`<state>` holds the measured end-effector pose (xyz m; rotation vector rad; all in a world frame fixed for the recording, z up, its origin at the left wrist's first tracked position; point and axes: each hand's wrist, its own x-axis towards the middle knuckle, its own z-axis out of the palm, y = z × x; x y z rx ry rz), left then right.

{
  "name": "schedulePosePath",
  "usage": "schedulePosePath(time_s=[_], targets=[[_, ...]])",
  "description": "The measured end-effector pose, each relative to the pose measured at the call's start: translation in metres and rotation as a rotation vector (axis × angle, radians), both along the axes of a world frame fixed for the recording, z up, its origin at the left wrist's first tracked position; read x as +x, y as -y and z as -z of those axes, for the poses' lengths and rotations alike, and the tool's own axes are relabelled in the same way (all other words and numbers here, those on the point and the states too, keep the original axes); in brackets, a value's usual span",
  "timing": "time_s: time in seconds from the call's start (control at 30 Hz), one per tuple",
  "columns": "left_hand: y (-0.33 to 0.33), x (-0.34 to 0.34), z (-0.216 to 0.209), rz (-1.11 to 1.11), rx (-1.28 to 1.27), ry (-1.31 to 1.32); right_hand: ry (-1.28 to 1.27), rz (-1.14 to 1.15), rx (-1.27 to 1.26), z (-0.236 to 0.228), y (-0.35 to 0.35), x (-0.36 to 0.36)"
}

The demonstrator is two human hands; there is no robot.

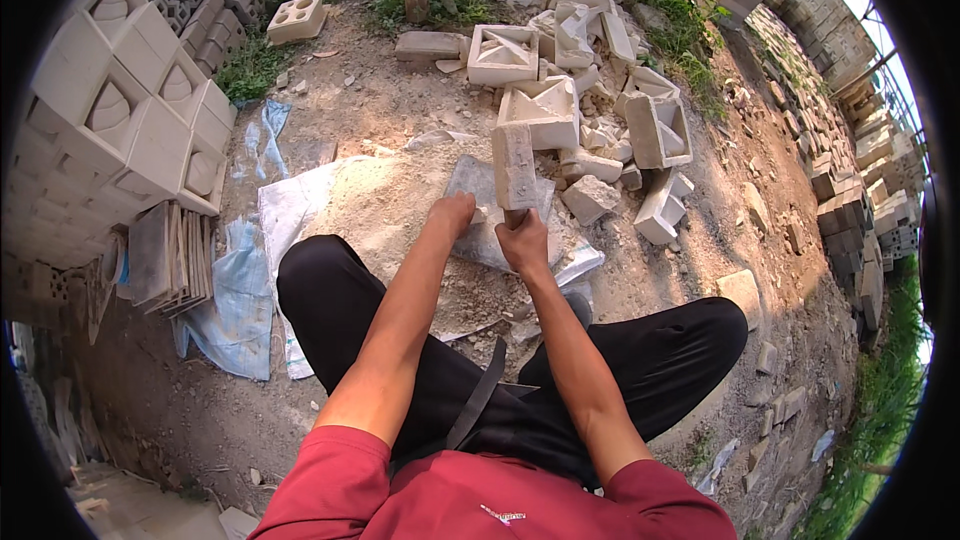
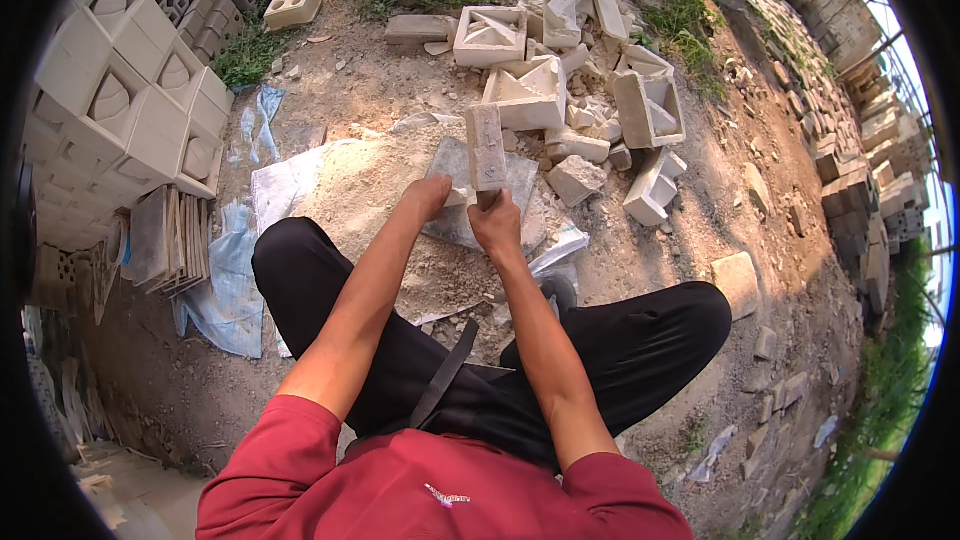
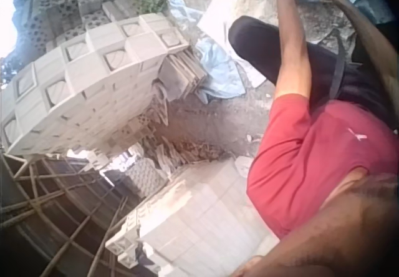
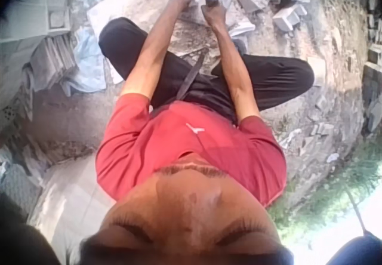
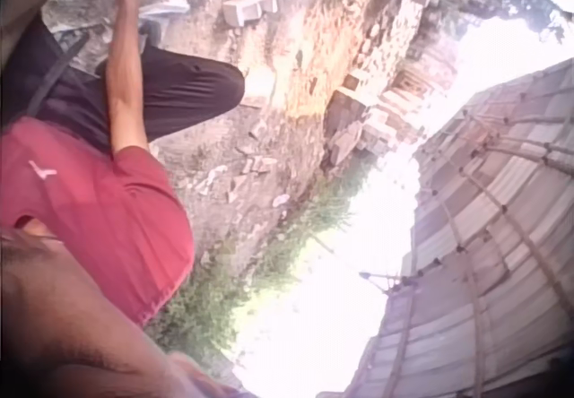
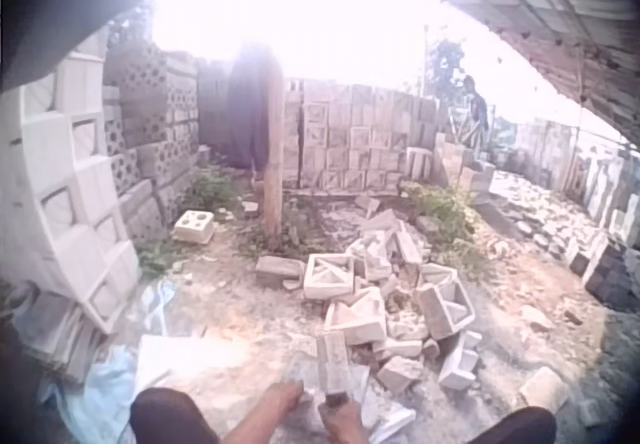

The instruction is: The person sits on the ground and strikes a concrete block against a stone tile to break pieces off the block.

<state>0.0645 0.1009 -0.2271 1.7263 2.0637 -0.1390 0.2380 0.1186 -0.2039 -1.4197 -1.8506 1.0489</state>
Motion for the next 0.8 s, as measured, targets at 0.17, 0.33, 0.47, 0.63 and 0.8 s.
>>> schedulePosePath(time_s=[0.17,0.33,0.47,0.63,0.8], targets=[[-0.004,0.001,-0.007,0.036,-0.051,0.018,0.129,-0.025,-0.060,0.032,0.007,0.007],[-0.011,-0.002,-0.017,0.032,-0.004,-0.005,0.421,-0.146,-0.201,0.070,0.013,0.031],[-0.003,0.000,-0.002,0.011,0.013,0.005,0.228,-0.104,-0.203,0.053,0.001,0.019],[0.001,-0.007,-0.001,-0.009,-0.034,-0.006,-0.068,0.033,-0.008,0.028,-0.008,-0.001],[-0.001,0.002,-0.020,0.013,-0.083,0.002,0.076,0.058,-0.040,0.058,0.020,0.004]])
